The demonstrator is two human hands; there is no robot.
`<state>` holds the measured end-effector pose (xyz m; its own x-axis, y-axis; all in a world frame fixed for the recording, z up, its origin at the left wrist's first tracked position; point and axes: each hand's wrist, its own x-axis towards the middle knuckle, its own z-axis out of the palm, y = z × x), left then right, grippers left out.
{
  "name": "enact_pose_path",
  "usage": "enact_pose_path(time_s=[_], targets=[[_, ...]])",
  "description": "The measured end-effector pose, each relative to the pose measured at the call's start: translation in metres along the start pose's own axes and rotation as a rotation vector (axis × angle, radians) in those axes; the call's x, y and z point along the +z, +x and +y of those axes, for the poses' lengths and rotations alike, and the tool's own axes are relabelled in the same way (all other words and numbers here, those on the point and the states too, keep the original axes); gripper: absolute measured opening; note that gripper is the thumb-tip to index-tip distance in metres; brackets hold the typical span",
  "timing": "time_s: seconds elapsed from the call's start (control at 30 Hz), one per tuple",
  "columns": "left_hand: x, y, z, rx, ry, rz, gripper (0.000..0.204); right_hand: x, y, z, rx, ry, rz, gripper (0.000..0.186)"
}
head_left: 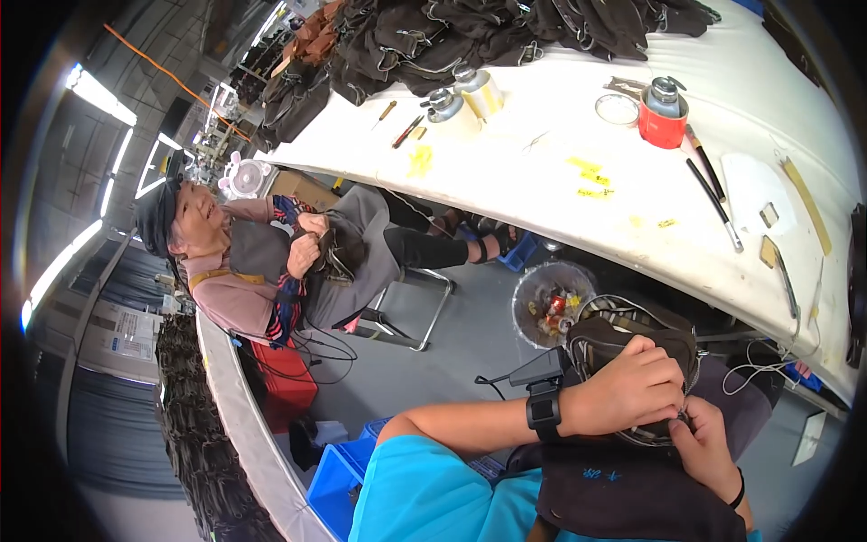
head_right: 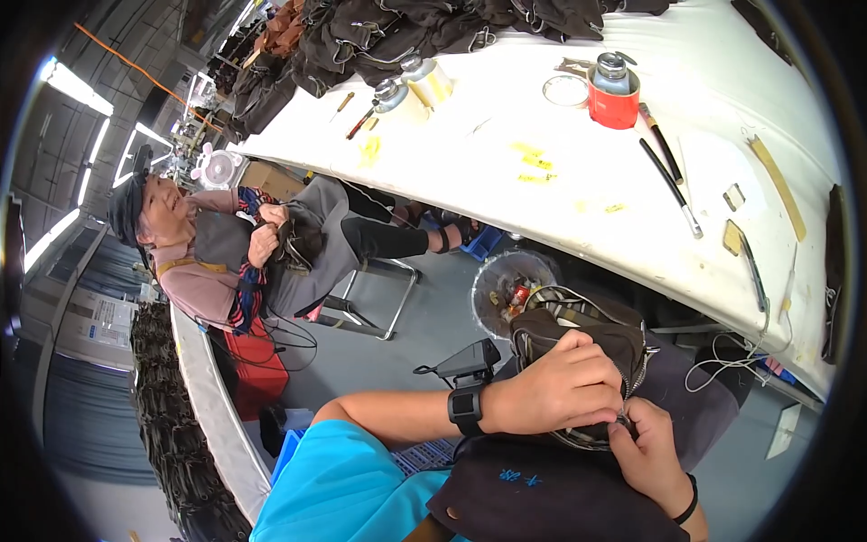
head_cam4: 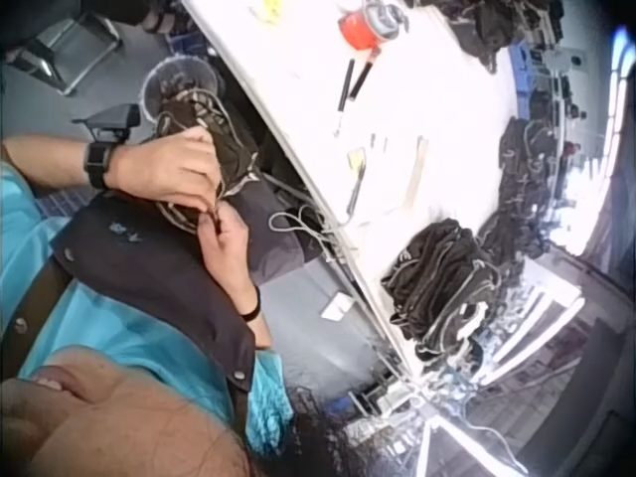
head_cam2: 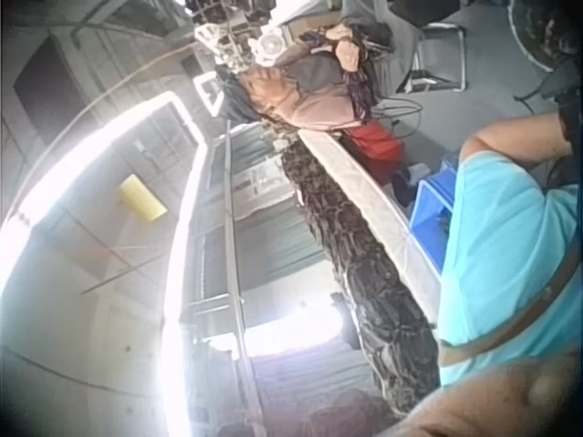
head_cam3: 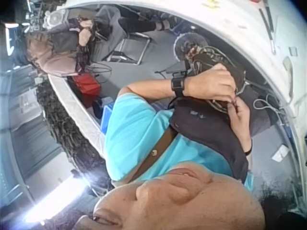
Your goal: The recorder trims loose threads and inspects the zipper/lining of a small brown leather pouch at a workshop station.
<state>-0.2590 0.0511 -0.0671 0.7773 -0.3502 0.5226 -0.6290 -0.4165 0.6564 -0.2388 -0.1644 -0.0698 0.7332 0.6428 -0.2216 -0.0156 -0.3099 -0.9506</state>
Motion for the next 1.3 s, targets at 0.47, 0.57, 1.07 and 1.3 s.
enact_pose_path(time_s=[0.47,0.57,1.07,1.3], targets=[[-0.003,-0.002,0.003,-0.147,-0.022,-0.009,0.012,0.008,0.007,-0.006,-0.102,-0.096,0.040,0.008],[-0.004,-0.004,0.007,-0.190,-0.009,-0.031,0.013,0.010,0.005,-0.006,-0.103,-0.130,0.010,0.009],[-0.002,-0.008,-0.004,-0.242,0.043,0.012,0.026,0.003,0.025,-0.009,-0.167,-0.046,-0.040,0.010],[-0.013,-0.029,0.002,-0.651,-0.474,0.216,0.010,0.005,0.020,-0.007,-0.115,-0.031,0.009,0.009]])
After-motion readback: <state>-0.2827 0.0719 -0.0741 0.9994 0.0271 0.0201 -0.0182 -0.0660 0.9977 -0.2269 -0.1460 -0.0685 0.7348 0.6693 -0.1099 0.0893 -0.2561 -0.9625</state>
